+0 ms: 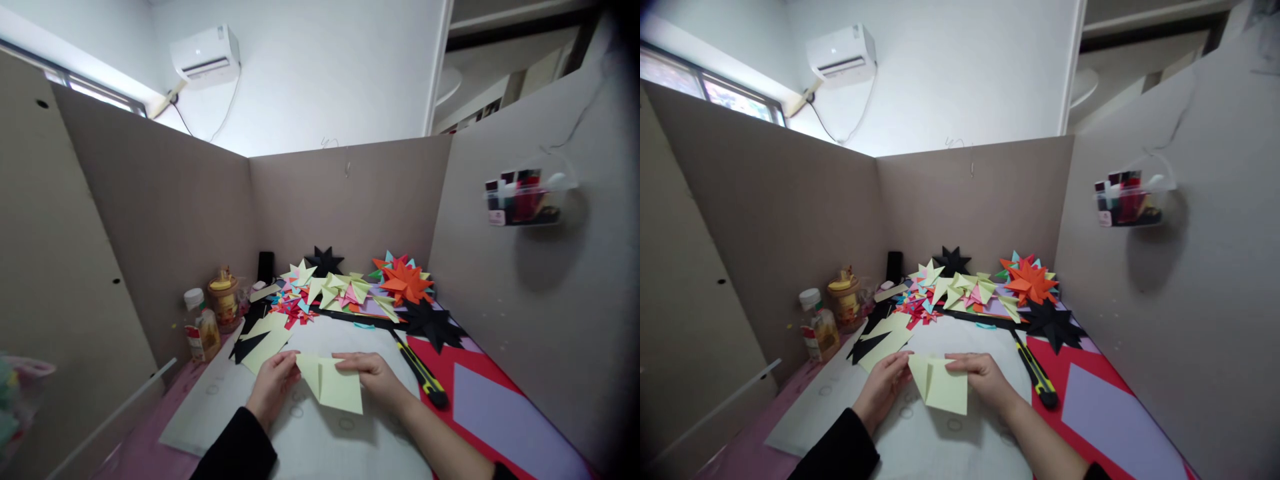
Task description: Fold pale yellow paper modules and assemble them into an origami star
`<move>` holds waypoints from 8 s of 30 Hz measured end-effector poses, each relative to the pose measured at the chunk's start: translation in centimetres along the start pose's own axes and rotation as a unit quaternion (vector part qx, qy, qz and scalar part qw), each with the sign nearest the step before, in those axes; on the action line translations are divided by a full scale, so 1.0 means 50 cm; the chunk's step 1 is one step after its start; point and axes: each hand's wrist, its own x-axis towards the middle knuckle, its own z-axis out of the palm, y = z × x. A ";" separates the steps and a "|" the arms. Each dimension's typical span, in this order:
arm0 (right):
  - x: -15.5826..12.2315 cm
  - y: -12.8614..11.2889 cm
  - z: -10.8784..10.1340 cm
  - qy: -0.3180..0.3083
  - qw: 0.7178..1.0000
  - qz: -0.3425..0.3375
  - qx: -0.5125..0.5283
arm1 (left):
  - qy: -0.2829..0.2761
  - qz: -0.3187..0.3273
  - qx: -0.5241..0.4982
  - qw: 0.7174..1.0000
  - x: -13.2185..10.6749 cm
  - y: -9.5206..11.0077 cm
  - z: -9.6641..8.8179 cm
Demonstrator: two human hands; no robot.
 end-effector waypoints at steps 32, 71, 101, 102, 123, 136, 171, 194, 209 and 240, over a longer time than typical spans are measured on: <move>-0.018 -0.196 0.068 0.058 0.902 -0.207 -0.375 | -0.001 0.615 0.402 0.678 -0.085 0.092 0.055; 0.033 -0.170 0.149 0.216 0.964 -0.038 0.149 | 0.026 0.468 0.433 0.770 -0.089 0.070 0.061; -0.023 -0.157 0.149 0.099 0.990 -0.004 0.105 | 0.045 0.317 0.352 0.880 -0.103 0.076 0.045; -0.027 -0.158 0.144 0.078 0.992 -0.004 0.099 | 0.047 0.317 0.349 0.881 -0.105 0.076 0.045; -0.034 -0.121 0.134 0.199 0.980 0.013 -0.002 | 0.035 0.294 0.332 0.896 -0.118 0.056 0.059; -0.029 -0.137 0.149 0.171 0.976 0.044 0.128 | -0.033 0.283 0.385 0.878 -0.134 0.065 0.064; -0.034 -0.116 0.176 0.283 0.951 -0.002 0.126 | -0.030 0.226 0.366 0.902 -0.130 0.054 0.049; -0.048 -0.155 0.096 0.234 0.869 -0.202 -0.387 | 0.079 0.332 0.111 0.933 -0.132 0.147 0.029; -0.030 -0.131 0.130 0.170 0.979 -0.104 0.049 | 0.112 0.018 -0.213 0.970 -0.078 0.086 0.034; -0.023 -0.130 0.121 0.185 0.979 0.067 0.062 | 0.038 0.092 0.044 0.994 -0.074 0.054 -0.019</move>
